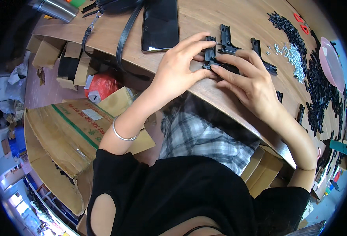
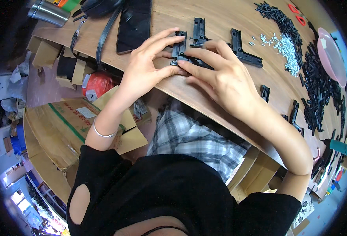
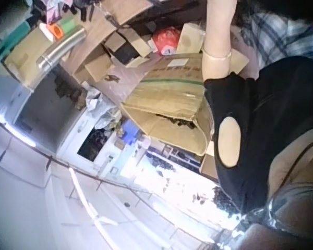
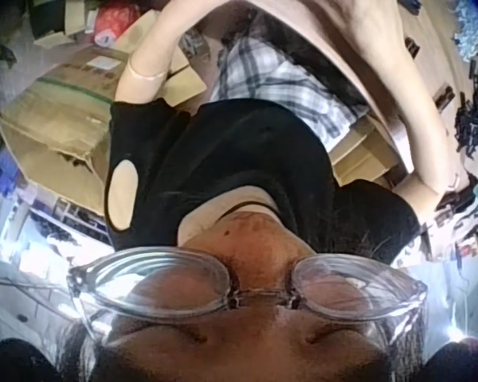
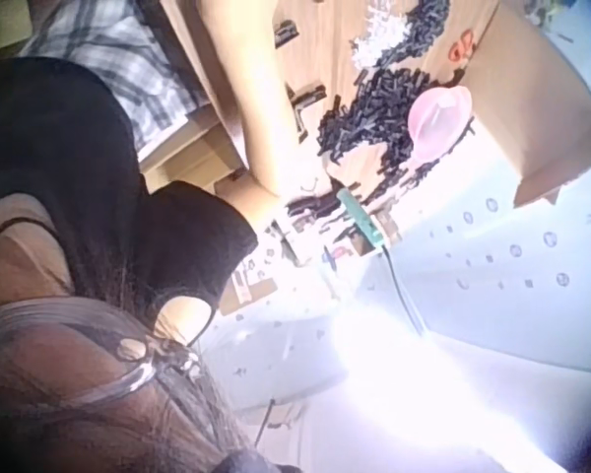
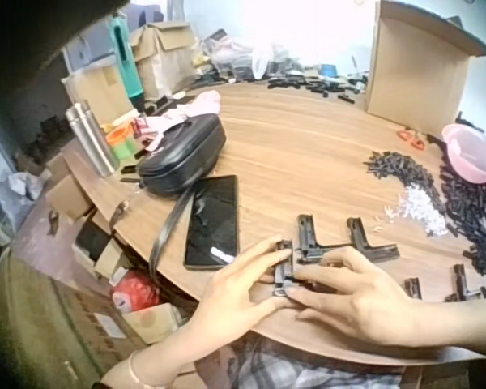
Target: The person assembles black metal hinges by inserting small black plastic pieces and silver screws into the hinge slots. They use a green electric screwdriver to tighten the screws into the hinges. The person handles the components one at a time, placing the finished hinges on the table.
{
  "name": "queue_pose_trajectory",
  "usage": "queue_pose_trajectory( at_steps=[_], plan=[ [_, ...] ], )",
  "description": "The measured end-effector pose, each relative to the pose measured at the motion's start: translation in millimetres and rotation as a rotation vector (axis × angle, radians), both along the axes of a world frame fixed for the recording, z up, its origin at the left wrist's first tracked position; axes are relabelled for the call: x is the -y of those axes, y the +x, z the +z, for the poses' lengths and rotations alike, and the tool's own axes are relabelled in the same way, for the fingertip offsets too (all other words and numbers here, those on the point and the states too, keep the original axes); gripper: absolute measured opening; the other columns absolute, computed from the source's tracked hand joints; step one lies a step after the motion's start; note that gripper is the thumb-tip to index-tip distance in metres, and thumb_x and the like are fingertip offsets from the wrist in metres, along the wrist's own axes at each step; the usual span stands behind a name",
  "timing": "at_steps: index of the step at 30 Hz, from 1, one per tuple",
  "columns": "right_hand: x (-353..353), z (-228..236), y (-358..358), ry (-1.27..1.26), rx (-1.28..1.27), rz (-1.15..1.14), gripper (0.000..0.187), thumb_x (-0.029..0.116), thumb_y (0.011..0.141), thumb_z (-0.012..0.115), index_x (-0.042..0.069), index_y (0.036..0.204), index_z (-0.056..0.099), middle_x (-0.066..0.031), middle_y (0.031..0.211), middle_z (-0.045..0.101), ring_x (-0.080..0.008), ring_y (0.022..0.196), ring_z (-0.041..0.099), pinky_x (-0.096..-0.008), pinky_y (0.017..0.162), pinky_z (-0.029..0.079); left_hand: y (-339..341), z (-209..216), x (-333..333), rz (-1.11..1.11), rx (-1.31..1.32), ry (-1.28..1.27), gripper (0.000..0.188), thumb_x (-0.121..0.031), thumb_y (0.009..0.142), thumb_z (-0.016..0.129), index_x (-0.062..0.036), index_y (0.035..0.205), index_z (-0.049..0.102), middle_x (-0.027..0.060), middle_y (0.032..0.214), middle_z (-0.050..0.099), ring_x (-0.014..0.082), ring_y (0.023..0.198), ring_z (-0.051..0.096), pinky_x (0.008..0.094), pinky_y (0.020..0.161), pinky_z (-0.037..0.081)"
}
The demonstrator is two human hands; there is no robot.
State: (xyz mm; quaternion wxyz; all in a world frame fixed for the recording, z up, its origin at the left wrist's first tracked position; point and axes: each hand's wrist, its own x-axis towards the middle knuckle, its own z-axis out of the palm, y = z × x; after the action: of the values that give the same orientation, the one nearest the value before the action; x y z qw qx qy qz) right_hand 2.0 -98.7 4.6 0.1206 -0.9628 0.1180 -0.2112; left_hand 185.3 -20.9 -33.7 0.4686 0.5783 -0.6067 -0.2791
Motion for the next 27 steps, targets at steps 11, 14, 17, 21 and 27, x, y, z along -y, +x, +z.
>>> queue_pose_trajectory(
  at_steps=[11,14,17,21,27],
  plan=[
    [-9.1,9.3,-2.6,-0.019,0.188,0.063,0.04,0.001,0.068,0.065,0.014,0.106,0.065,-0.0105,0.099,0.057,-0.0269,0.086,0.055,-0.0333,0.072,0.047,-4.2,28.2,-27.9,-0.036,-0.847,0.361,0.051,-0.024,0.09,0.054,0.0032,0.129,0.036,0.0126,0.111,0.056,0.0192,0.099,0.058,0.0334,0.091,0.048],
    [-15.8,0.8,-4.2,0.064,0.149,0.052,0.037,0.002,0.072,0.064,0.014,0.107,0.065,-0.0104,0.098,0.057,-0.0263,0.085,0.054,-0.0338,0.071,0.047,1.6,29.9,-24.8,-0.054,-0.906,0.383,0.047,-0.023,0.09,0.054,0.0028,0.126,0.039,0.0118,0.109,0.056,0.0181,0.097,0.059,0.0324,0.089,0.049],
    [-13.4,-8.4,-8.0,0.094,0.124,0.02,0.035,0.005,0.074,0.061,0.015,0.107,0.065,-0.0105,0.097,0.057,-0.0268,0.087,0.055,-0.0352,0.075,0.047,6.6,25.6,-20.0,-0.012,-0.811,0.417,0.046,-0.018,0.09,0.055,0.0024,0.127,0.038,0.0128,0.113,0.054,0.0184,0.102,0.056,0.0319,0.089,0.048],
    [-12.2,-15.3,-13.6,0.104,0.057,-0.008,0.039,0.001,0.07,0.059,0.012,0.108,0.065,-0.0141,0.104,0.056,-0.0289,0.093,0.056,-0.0362,0.081,0.047,0.4,31.0,-15.4,0.073,-0.661,0.355,0.047,-0.013,0.087,0.058,-0.0027,0.127,0.037,0.0154,0.114,0.053,0.0195,0.1,0.057,0.0295,0.083,0.049],
    [-13.5,-10.6,-22.7,0.07,0.082,-0.025,0.038,0.003,0.072,0.057,0.01,0.109,0.062,-0.015,0.108,0.055,-0.0303,0.099,0.054,-0.0363,0.085,0.045,-16.8,59.9,32.9,0.222,0.428,-0.203,0.022,-0.012,0.078,0.061,-0.0056,0.099,0.06,0.0106,0.097,0.059,0.0229,0.077,0.061,0.0331,0.068,0.048]
  ],
)
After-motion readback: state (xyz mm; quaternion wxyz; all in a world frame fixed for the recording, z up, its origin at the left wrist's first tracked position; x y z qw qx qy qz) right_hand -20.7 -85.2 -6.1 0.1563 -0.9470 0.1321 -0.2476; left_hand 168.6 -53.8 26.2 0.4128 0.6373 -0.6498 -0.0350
